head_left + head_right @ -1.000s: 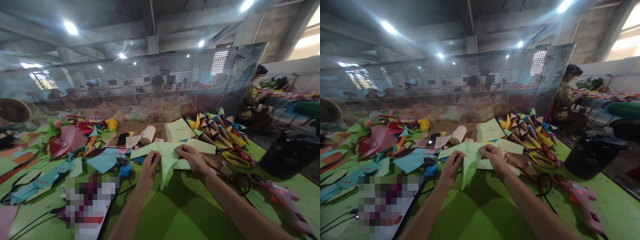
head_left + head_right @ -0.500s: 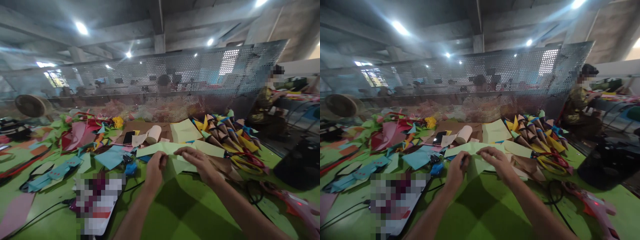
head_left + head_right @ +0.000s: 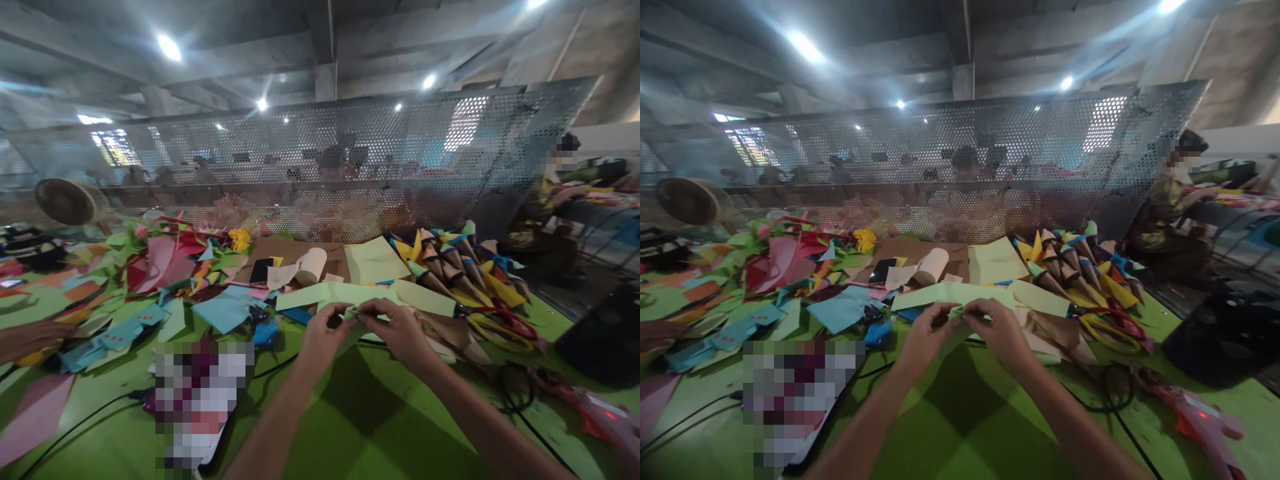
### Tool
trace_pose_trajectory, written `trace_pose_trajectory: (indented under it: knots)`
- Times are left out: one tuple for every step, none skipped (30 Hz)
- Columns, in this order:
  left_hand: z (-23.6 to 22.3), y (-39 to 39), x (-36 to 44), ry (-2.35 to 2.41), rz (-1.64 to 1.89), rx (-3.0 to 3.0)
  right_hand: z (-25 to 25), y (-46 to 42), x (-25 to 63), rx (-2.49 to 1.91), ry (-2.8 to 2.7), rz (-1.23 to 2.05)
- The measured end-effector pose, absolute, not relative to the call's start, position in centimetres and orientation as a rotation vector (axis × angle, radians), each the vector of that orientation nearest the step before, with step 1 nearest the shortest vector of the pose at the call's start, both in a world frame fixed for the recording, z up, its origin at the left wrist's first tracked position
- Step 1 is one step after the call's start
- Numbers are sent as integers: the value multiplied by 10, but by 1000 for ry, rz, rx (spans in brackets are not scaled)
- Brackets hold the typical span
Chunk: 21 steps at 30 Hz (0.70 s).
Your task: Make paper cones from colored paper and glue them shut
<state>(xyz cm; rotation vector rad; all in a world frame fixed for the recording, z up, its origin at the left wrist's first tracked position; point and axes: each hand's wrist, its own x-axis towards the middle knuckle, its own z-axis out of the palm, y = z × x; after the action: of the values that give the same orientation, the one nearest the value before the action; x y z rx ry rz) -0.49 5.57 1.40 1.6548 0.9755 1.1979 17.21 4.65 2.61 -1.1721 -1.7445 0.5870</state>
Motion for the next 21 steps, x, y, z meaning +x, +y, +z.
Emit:
trace_pose_trajectory:
  knots:
    - [15,56,-4,962,1187,1654,26,47,172,-1165,-1752,580]
    - [16,56,-4,951,1188,1660,25,47,172,-1160,-1763,563]
    - [16,57,-4,942,1199,1667,25,47,172,-1158,-1777,542]
    - [16,57,-4,937,1217,1676,24,47,172,-1160,-1790,518]
    - [16,57,-3,938,1235,1685,24,46,171,-1164,-1804,494]
    - [16,57,-3,941,1249,1695,25,46,171,-1172,-1818,471]
    - [15,57,-3,947,1257,1703,26,46,171,-1184,-1829,448]
    - [14,57,-3,953,1259,1712,27,45,171,-1197,-1837,417]
    - [13,57,-3,958,1259,1718,29,45,171,-1205,-1843,380]
    - [12,57,-3,963,1258,1724,31,45,171,-1205,-1845,337]
    - [12,57,-3,968,1258,1727,32,45,172,-1195,-1842,298]
    - [11,57,-2,972,1262,1727,33,45,172,-1177,-1837,273]
    - [11,57,-2,978,1267,1723,34,45,172,-1155,-1828,272]
    - [11,57,-2,983,1271,1716,34,45,172,-1143,-1817,302]
    - [12,57,-2,988,1271,1706,34,45,172,-1145,-1801,356]
    - [12,57,-2,990,1268,1695,34,45,172,-1160,-1780,417]
    - [12,57,-2,990,1264,1686,33,45,172,-1182,-1757,472]
    - [12,57,-2,987,1258,1681,33,45,172,-1202,-1733,510]
    - [11,57,-3,983,1255,1677,32,44,171,-1213,-1714,529]
    - [11,57,-3,975,1251,1673,32,44,171,-1210,-1702,536]
    - [11,57,-3,969,1245,1671,32,43,170,-1199,-1698,540]
